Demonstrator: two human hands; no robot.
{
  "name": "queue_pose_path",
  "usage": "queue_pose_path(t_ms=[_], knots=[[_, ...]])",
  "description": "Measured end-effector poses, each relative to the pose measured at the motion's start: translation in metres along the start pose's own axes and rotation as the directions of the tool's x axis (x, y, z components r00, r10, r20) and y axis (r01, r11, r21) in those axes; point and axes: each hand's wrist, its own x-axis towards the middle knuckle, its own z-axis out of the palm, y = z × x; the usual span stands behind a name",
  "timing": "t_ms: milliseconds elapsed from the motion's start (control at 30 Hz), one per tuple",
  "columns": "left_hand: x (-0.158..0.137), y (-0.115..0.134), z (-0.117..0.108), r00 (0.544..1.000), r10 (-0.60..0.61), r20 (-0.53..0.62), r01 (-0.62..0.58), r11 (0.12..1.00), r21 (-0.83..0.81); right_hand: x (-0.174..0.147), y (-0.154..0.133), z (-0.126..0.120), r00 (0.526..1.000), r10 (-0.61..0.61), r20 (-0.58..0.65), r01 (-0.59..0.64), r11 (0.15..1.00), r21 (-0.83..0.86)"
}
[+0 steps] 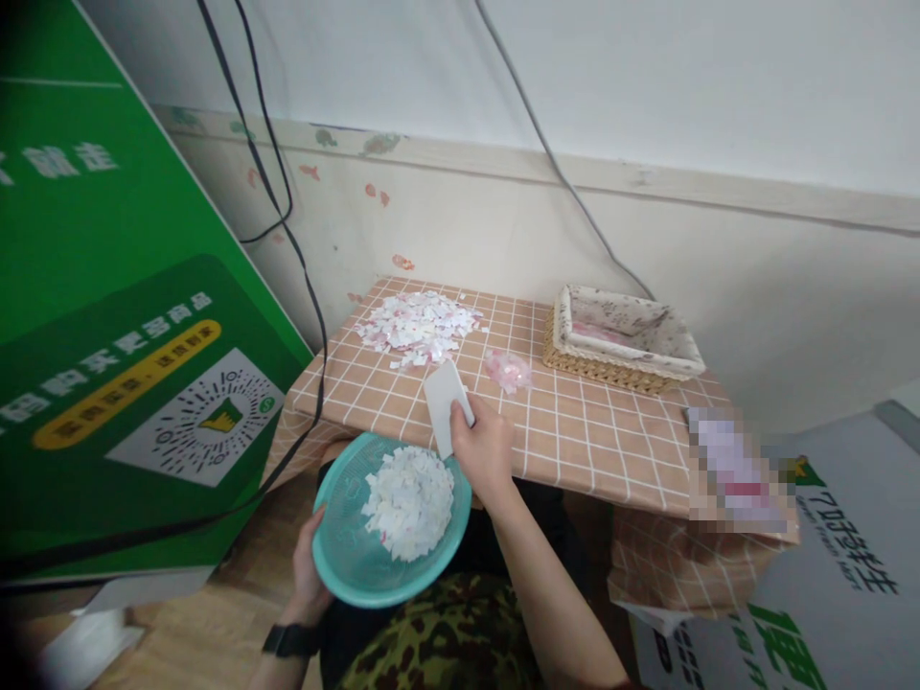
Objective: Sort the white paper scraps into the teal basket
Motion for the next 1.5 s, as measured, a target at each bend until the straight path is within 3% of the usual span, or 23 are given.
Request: queue_pose_path(t_ms=[100,267,433,600,733,900,1067,1200,1500], knots=[[0.0,0.0,-0.001,1.0,-0.015,-0.015,0.015,1.0,-0.002,0.001,0.012,-0.005,0.998,0.045,-0.049,-0.046,0.999,-0.022],[0.0,0.0,0.0,0.998,-0.057,-0.018,0.057,0.998,0.01,0.01,0.046,-0.036,0.972,0.155,-0.175,-0.163,0.986,-0.035],[-0.003,0.002,0.004,0.999,-0.026,-0.039,0.027,0.999,0.022,0.015,0.056,-0.049,0.96,0.146,-0.24,-0.148,0.989,0.008],[-0.004,0.002,0.006,0.998,-0.053,-0.013,0.053,0.999,0.002,0.014,0.051,-0.041,0.991,0.097,-0.092,-0.089,0.993,0.083],[-0.003,0.001,0.004,0.998,-0.057,-0.019,0.057,0.998,-0.014,0.025,0.057,-0.042,0.989,0.09,-0.119,-0.087,0.996,0.024],[-0.002,0.001,0.002,0.998,-0.051,0.024,0.051,0.999,-0.018,0.046,0.049,-0.036,0.995,-0.093,-0.035,0.089,0.99,-0.106],[-0.002,0.001,-0.001,0.998,-0.046,0.03,0.046,0.999,-0.003,0.063,0.024,-0.027,0.939,-0.315,0.139,0.337,0.923,-0.187],[0.001,0.0,-0.004,0.998,-0.049,0.041,0.05,0.999,-0.016,0.073,0.009,-0.023,0.878,-0.372,0.3,0.436,0.881,-0.183],[-0.001,0.002,-0.002,0.997,-0.071,0.005,0.071,0.997,-0.031,0.092,-0.001,-0.005,0.882,-0.387,0.269,0.453,0.854,-0.256]])
